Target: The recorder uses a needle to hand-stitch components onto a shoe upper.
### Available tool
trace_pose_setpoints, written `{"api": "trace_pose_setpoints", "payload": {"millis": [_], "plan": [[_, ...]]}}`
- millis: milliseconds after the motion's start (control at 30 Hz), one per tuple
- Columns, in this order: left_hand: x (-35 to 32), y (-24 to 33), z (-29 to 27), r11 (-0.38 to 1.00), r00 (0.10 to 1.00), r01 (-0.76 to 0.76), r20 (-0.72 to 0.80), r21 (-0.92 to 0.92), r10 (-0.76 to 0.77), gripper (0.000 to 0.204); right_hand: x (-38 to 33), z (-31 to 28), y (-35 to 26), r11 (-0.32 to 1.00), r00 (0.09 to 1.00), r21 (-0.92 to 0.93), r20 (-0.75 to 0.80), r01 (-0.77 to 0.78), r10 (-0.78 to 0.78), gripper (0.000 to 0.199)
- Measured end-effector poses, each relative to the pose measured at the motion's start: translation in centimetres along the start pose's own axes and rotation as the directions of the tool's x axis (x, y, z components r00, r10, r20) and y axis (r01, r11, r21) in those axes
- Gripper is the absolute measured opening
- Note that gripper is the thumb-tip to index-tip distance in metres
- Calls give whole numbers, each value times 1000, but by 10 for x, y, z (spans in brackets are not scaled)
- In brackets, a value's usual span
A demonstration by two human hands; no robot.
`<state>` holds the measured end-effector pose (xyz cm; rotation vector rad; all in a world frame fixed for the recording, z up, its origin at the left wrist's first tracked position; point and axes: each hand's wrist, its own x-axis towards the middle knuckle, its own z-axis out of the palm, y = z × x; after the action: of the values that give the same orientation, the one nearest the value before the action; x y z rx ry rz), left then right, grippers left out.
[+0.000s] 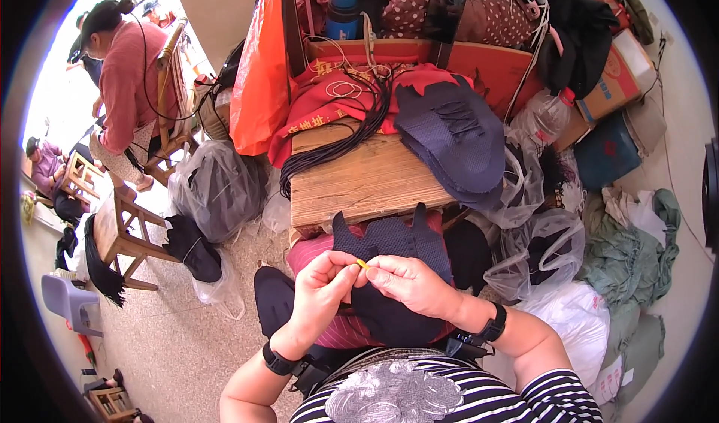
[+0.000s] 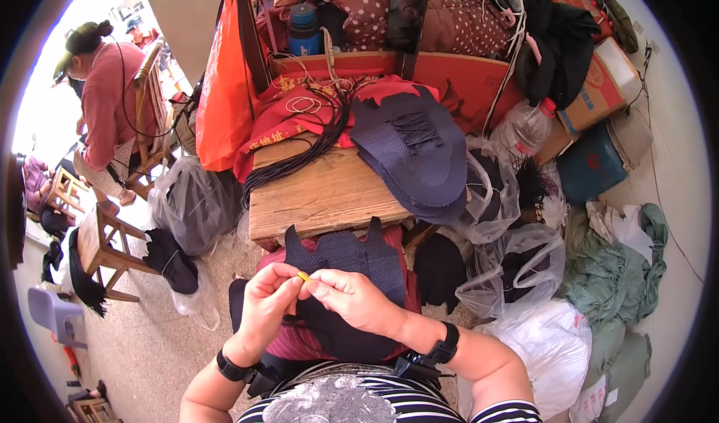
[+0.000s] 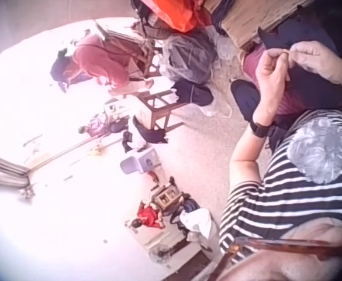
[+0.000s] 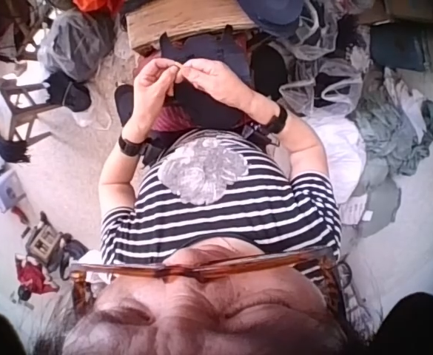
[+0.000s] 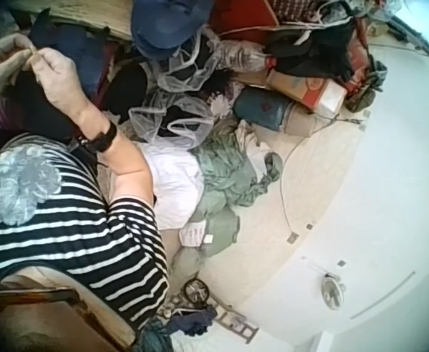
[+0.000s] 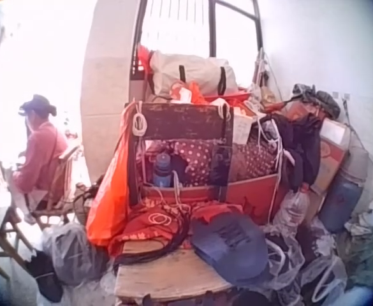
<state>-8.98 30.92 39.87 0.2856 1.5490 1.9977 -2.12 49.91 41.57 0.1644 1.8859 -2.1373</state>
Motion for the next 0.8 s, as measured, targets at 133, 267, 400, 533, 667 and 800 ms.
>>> {"api": "trace_pose_setpoints", "payload": {"millis": [133, 267, 400, 533, 667, 800], "plan": [[-1, -2, 0, 1000, 1000, -20, -1, -5, 20, 10, 1, 4, 2, 997, 997, -16, -1, 72, -72, 29], [1, -4, 2, 996, 997, -83, -14, -31, 82, 7, 1, 3, 2, 997, 999, -75, -30, 30, -32, 30], [2, -3, 2, 959, 980, -192, -17, 209, 200, 4, -1, 1, -1, 992, 997, -107, -19, 67, -70, 28], [0, -1, 4, 975, 988, -151, -14, 166, 155, 4, -2, 0, -2, 982, 997, -173, -19, 74, -78, 27], [-4, 2, 6, 987, 994, -100, -30, 125, 104, 5, -3, 0, 5, 980, 994, -167, -3, 106, -109, 26], [-4, 4, 8, 975, 990, -116, -55, 189, 128, 7, -3, 3, 14, 962, 988, -230, -10, 147, -154, 24]]}}
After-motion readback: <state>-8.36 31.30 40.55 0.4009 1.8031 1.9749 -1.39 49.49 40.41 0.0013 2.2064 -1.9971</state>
